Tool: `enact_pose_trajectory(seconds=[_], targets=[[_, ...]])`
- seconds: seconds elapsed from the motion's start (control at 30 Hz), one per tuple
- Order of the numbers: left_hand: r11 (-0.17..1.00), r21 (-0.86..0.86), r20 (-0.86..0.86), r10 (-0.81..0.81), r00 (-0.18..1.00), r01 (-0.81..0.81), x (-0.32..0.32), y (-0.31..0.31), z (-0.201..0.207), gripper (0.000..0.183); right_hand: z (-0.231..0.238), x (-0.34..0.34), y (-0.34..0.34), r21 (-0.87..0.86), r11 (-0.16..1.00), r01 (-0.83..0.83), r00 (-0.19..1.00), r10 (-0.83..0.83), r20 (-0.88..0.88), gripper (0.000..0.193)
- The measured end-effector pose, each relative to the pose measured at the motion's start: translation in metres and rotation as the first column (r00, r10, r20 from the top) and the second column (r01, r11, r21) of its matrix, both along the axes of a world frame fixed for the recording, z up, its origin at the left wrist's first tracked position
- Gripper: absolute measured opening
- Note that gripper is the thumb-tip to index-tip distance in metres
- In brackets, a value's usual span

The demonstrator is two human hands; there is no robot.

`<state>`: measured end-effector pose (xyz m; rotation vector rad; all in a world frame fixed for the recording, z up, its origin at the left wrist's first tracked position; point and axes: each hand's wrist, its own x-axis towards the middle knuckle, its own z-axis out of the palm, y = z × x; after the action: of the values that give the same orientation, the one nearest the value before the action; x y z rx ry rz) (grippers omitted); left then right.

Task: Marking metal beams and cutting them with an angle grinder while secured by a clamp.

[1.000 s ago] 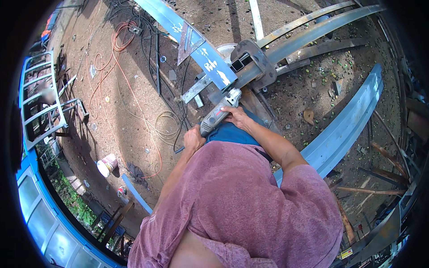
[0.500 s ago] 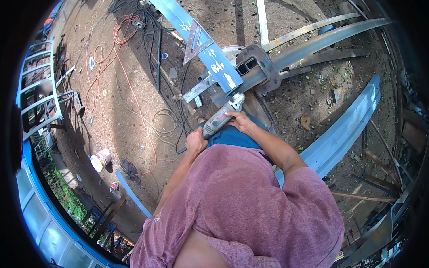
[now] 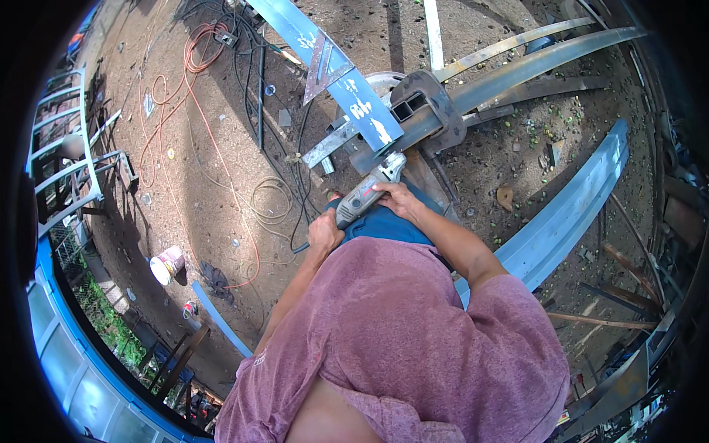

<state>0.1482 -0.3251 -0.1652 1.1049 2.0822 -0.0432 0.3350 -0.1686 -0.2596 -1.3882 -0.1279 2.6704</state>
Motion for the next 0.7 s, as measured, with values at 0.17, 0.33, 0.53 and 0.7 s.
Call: enact_pose_trajectory(seconds=[0.17, 0.33, 0.53, 0.7], targets=[[1.000, 0.005, -0.008, -0.004, 1.000, 0.005, 0.0008, 0.0021, 0.0019, 0.027, -0.0008, 0.0009, -0.0002, 0.024, 1.000, -0.002, 1.000, 0.002, -0.011, 0.045], [1.000, 0.026, -0.012, -0.011, 1.000, 0.011, 0.0000, -0.0008, 0.0014, 0.026, 0.0068, -0.0003, 0.0011, 0.029, 1.000, -0.010, 1.000, 0.011, -0.004, 0.045], [1.000, 0.027, -0.024, -0.009, 1.000, 0.010, 0.0015, -0.0024, 0.0026, 0.027, 0.0002, 0.0013, -0.0019, 0.045, 0.999, 0.001, 1.000, 0.000, -0.017, 0.045], [0.999, 0.047, -0.025, -0.002, 1.000, 0.003, 0.0020, -0.0051, 0.0022, 0.027, 0.0027, 0.0005, -0.0021, 0.053, 0.999, 0.000, 1.000, 0.002, -0.030, 0.046]])
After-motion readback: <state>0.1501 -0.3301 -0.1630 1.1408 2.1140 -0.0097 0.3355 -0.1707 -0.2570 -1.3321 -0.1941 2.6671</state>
